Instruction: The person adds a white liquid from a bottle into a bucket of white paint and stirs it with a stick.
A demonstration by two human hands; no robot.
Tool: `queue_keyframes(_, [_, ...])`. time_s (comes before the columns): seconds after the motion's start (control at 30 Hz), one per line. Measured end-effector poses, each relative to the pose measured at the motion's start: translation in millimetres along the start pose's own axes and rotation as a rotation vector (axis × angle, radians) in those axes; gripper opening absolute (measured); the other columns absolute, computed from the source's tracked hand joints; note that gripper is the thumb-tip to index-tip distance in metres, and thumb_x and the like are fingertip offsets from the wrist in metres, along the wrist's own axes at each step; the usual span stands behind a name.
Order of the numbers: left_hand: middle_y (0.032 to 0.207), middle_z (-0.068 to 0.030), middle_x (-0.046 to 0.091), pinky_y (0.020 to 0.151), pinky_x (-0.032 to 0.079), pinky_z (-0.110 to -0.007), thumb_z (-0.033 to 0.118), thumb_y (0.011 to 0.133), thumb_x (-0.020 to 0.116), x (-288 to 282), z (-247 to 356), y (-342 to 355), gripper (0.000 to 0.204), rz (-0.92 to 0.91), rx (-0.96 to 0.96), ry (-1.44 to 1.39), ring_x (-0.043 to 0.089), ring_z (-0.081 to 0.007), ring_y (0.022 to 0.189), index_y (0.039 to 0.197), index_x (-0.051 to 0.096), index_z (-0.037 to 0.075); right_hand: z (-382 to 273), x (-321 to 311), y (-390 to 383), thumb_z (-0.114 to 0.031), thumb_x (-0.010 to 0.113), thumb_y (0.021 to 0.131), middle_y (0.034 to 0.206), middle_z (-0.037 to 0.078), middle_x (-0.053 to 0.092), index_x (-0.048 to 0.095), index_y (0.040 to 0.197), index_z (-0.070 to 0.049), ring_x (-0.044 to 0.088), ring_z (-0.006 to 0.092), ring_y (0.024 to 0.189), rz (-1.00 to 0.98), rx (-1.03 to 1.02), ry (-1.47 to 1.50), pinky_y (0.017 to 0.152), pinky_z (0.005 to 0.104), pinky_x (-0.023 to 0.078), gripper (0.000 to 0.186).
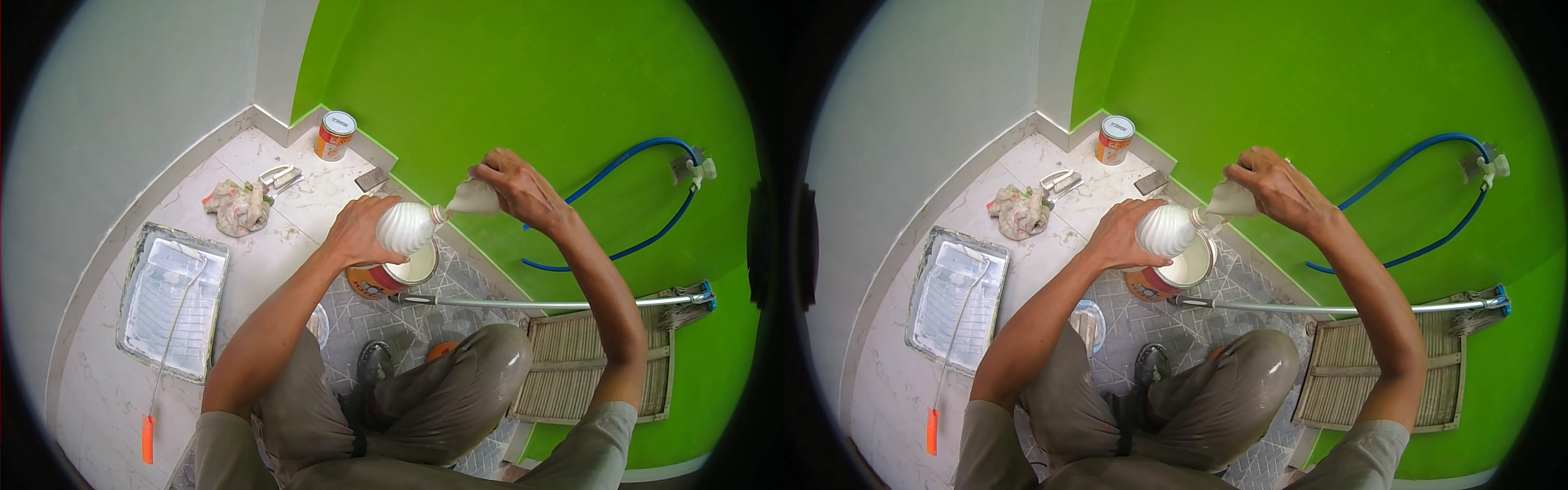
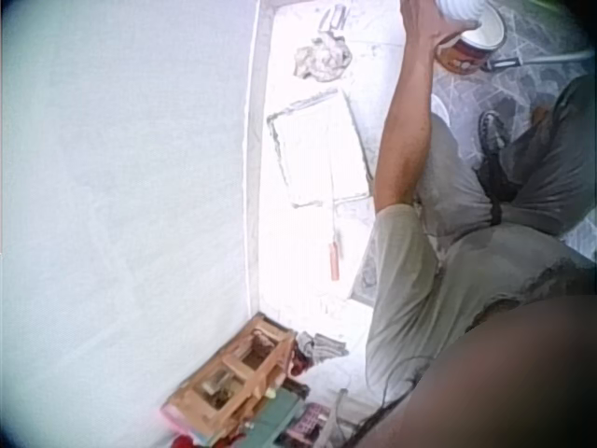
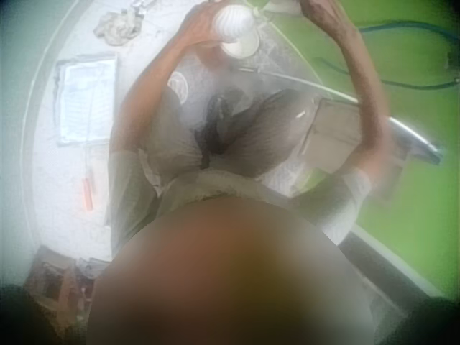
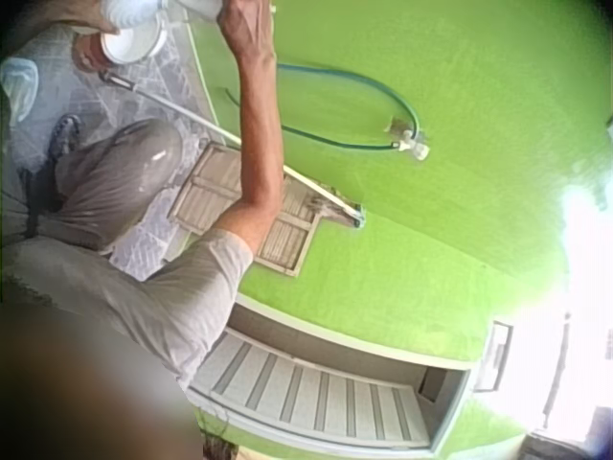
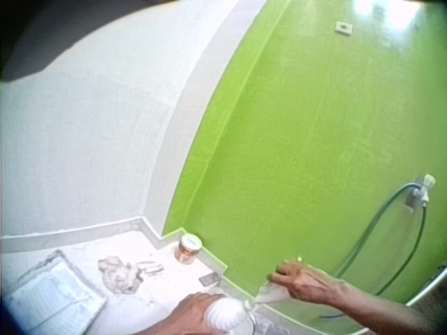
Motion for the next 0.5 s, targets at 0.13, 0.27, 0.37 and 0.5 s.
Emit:
queue_keyframes(0.13, [0.135, -0.0204, 0.068, 0.111, 0.048, -0.049, 0.048, 0.057, 0.094, -0.4, -0.1, 0.0, 0.101, 0.011, 0.006, -0.005, 0.064, -0.0389, 0.125, 0.144, 0.062, 0.008, 1.0, -0.5, 1.5, 0.003, 0.069, 0.082, 0.094, 0.016, 0.063, 0.069, 0.116, 0.000, 0.062, 0.0341, 0.090, -0.017, 0.003, -0.010, 0.080, 0.0453, 0.053, 0.034])
queue_keyframes(0.27, [0.135, -0.0204, 0.069, 0.111, 0.048, -0.049, 0.047, 0.057, 0.094, -1.6, 1.6, 0.5, 0.100, 0.017, 0.013, -0.014, 0.064, -0.0388, 0.125, 0.143, 0.063, 0.007, 1.2, 0.1, 0.9, 0.002, 0.069, 0.081, 0.094, 0.016, 0.063, 0.069, 0.115, 0.000, 0.062, 0.0339, 0.090, -0.014, 0.002, -0.013, 0.080, 0.0454, 0.053, 0.034])
queue_keyframes(0.37, [0.135, -0.0202, 0.069, 0.111, 0.048, -0.049, 0.047, 0.057, 0.094, -2.1, 1.4, 0.3, 0.100, 0.017, 0.012, -0.006, 0.064, -0.0386, 0.124, 0.142, 0.063, 0.007, 1.0, 0.5, 1.3, 0.002, 0.070, 0.081, 0.094, 0.015, 0.063, 0.069, 0.115, 0.000, 0.062, 0.0338, 0.090, -0.013, -0.005, -0.014, 0.080, 0.0454, 0.053, 0.034])
queue_keyframes(0.5, [0.135, -0.0196, 0.069, 0.111, 0.048, -0.049, 0.047, 0.057, 0.094, -1.0, 0.7, 1.3, 0.100, -0.003, -0.004, -0.002, 0.064, -0.0383, 0.124, 0.142, 0.063, 0.007, 2.1, 2.2, 0.7, 0.002, 0.071, 0.080, 0.095, 0.015, 0.063, 0.069, 0.115, -0.001, 0.062, 0.0336, 0.090, -0.028, 0.004, -0.024, 0.079, 0.0454, 0.054, 0.035])
Point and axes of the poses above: each hand's wrist, its own y-axis towards the middle knuckle, its own x-axis out of the palm, z = x × y, the point moved 10 cm from there along y, towards the middle knuckle
